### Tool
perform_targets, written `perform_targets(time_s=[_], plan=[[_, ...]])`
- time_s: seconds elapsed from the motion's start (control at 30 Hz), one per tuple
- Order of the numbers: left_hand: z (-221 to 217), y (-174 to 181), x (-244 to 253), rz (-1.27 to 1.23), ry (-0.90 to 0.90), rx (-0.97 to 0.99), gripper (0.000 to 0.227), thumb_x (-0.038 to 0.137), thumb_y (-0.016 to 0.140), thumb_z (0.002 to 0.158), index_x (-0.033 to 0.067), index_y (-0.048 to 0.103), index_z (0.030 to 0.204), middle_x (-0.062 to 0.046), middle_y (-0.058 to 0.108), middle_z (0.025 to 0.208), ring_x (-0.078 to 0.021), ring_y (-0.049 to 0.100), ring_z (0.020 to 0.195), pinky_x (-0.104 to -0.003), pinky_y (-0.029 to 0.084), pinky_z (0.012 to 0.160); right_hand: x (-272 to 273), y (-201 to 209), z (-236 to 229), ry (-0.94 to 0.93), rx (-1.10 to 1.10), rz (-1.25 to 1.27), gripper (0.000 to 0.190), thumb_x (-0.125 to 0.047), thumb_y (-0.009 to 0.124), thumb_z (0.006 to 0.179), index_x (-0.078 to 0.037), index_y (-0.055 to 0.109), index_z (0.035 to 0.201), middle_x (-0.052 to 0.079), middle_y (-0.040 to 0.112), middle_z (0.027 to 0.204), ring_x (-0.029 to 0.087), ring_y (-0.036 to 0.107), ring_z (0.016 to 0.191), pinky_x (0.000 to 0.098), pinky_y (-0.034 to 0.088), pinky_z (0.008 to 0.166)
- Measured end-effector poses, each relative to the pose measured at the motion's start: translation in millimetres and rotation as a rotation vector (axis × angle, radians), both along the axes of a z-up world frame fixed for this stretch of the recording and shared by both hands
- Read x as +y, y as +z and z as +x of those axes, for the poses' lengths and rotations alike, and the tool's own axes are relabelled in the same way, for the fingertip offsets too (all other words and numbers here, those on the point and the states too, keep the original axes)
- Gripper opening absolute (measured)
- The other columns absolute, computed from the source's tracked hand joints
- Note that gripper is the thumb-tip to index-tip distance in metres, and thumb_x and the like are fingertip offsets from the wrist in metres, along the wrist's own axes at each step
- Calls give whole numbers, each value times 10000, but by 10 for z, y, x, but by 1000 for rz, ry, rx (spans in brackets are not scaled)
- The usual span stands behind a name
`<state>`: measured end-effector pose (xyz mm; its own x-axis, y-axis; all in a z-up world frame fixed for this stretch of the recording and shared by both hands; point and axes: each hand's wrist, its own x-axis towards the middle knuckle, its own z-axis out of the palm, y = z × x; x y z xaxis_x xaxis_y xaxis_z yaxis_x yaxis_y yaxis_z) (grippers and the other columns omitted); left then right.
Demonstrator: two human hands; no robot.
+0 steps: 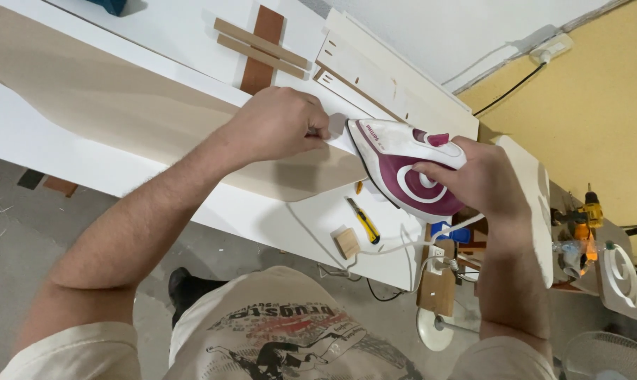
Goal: The person irons a thin, curved wooden piece using a white and purple iron and a white paper sheet. They repeatedly place the paper over the wood, press the iron onto it, and then use a small wooden block to rub the surface. The person flips the wooden piece over to work on different sections.
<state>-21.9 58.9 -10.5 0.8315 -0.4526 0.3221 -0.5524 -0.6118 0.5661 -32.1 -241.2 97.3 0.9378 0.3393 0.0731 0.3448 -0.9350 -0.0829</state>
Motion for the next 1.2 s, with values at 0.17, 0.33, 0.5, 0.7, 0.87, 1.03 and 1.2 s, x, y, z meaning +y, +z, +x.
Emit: perform_targets(time_s=[0.17, 0.33, 0.5, 0.7, 0.87, 1.03, 1.2], plan=[[13, -11, -3, 10, 0, 12, 32, 155, 807, 867, 133, 818, 886, -61, 768, 855, -278, 747, 788, -394, 586, 742, 61, 80, -16, 13, 22, -14, 407, -247, 931, 832, 50, 761, 1054, 256, 756, 908, 438, 748, 767, 386, 573, 567], [10, -27, -12, 22, 17, 3, 19, 175, 801, 880, 168, 818, 875, -34, 762, 840, -252, 742, 793, -367, 579, 759, 141, 158, -41, -70, 86, 3, 424, -273, 930, 819, 30, 759, 1061, 242, 752, 896, 425, 745, 753, 384, 568, 584], [-5, 3, 2, 12, 18, 20, 32, 186, 806, 883, 159, 819, 873, -44, 764, 840, -258, 741, 789, -374, 579, 762, 44, 7, -5, -155, 128, 41, 397, -309, 905, 836, 15, 747, 1000, 222, 728, 812, 341, 702, 665, 357, 507, 544], [5, -26, -8, 20, 31, 30, 44, 197, 801, 894, 172, 823, 865, -27, 757, 818, -243, 736, 780, -357, 574, 757, -501, -591, 226, -254, 123, 177, 461, -458, 920, 789, -73, 749, 976, 133, 679, 754, 241, 626, 662, 329, 427, 554], [63, -82, -26, 15, 38, -8, 38, 190, 816, 879, 185, 819, 841, -18, 753, 798, -241, 734, 763, -357, 579, 746, -759, -1119, 283, -226, -5, 395, 366, -361, 894, 791, -96, 641, 786, 73, 567, 610, 190, 568, 558, 301, 419, 557], [112, -102, -29, 7, 35, -9, 47, 193, 821, 878, 180, 817, 833, -26, 746, 780, -252, 732, 747, -370, 579, 723, -988, -1598, 342, -226, 32, 703, 247, -272, 801, 878, -130, 652, 741, 24, 663, 584, 125, 655, 535, 245, 490, 554], [123, -73, -21, 3, 33, 4, 47, 181, 821, 878, 183, 823, 831, -30, 744, 765, -246, 727, 731, -365, 578, 723, -936, -1842, 315, -196, 3, 830, 353, -96, 589, 901, -123, 571, 550, 47, 582, 460, 174, 580, 418, 280, 477, 519]])
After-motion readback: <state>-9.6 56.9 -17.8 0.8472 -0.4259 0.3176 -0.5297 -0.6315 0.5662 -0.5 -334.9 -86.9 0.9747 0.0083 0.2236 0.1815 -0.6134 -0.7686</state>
